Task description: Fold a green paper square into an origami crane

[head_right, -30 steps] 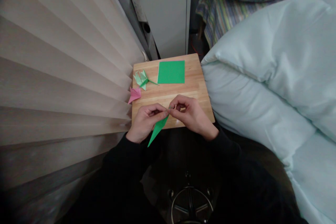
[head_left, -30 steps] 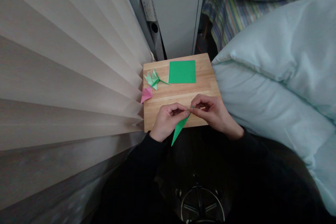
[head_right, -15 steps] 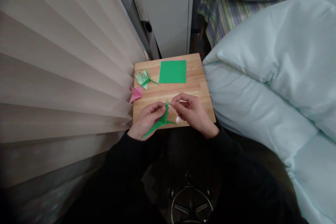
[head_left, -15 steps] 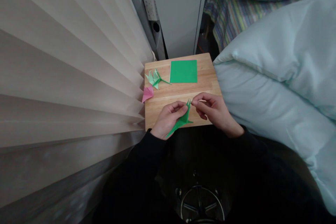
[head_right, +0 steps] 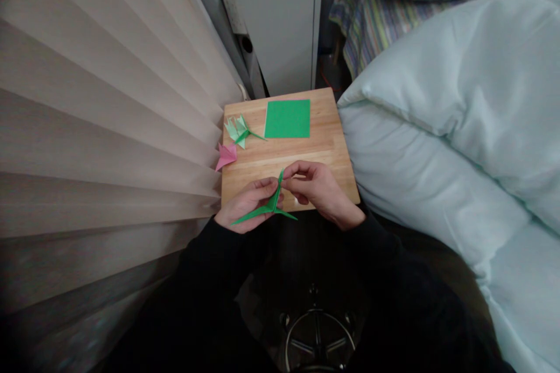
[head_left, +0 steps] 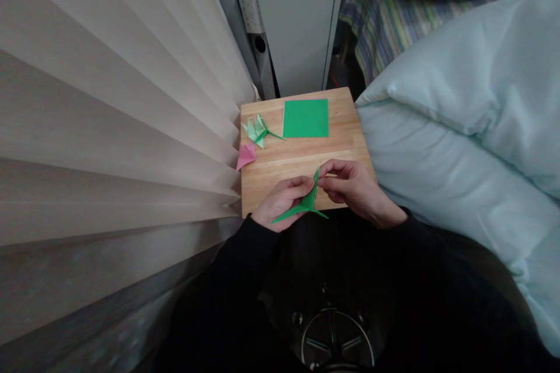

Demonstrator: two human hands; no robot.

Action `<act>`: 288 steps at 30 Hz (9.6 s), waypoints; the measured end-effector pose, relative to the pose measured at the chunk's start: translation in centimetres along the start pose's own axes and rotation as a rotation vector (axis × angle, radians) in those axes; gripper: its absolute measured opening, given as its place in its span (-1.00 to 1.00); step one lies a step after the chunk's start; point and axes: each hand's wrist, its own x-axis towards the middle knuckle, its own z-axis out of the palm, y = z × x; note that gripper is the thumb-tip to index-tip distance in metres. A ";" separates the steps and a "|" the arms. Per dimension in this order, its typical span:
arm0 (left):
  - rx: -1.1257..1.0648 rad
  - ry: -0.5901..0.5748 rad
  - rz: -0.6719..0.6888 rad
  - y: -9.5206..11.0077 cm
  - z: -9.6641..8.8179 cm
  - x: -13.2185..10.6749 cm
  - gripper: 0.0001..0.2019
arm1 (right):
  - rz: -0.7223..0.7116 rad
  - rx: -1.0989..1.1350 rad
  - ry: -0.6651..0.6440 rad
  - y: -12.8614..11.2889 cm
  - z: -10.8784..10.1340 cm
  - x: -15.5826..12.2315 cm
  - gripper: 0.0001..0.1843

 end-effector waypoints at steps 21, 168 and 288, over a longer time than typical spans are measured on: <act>0.148 0.090 0.041 0.4 -0.2 0.2 -0.63 | -0.254 -0.408 0.057 0.1 -0.2 0.1 -0.87; 0.537 0.033 0.676 2.3 -2.0 1.5 -0.80 | -0.426 -0.640 0.045 -1.8 -0.8 0.7 -0.74; 0.297 0.168 0.660 -1.9 -0.2 2.8 -0.66 | -0.132 -0.126 0.164 1.8 -1.7 2.2 -0.61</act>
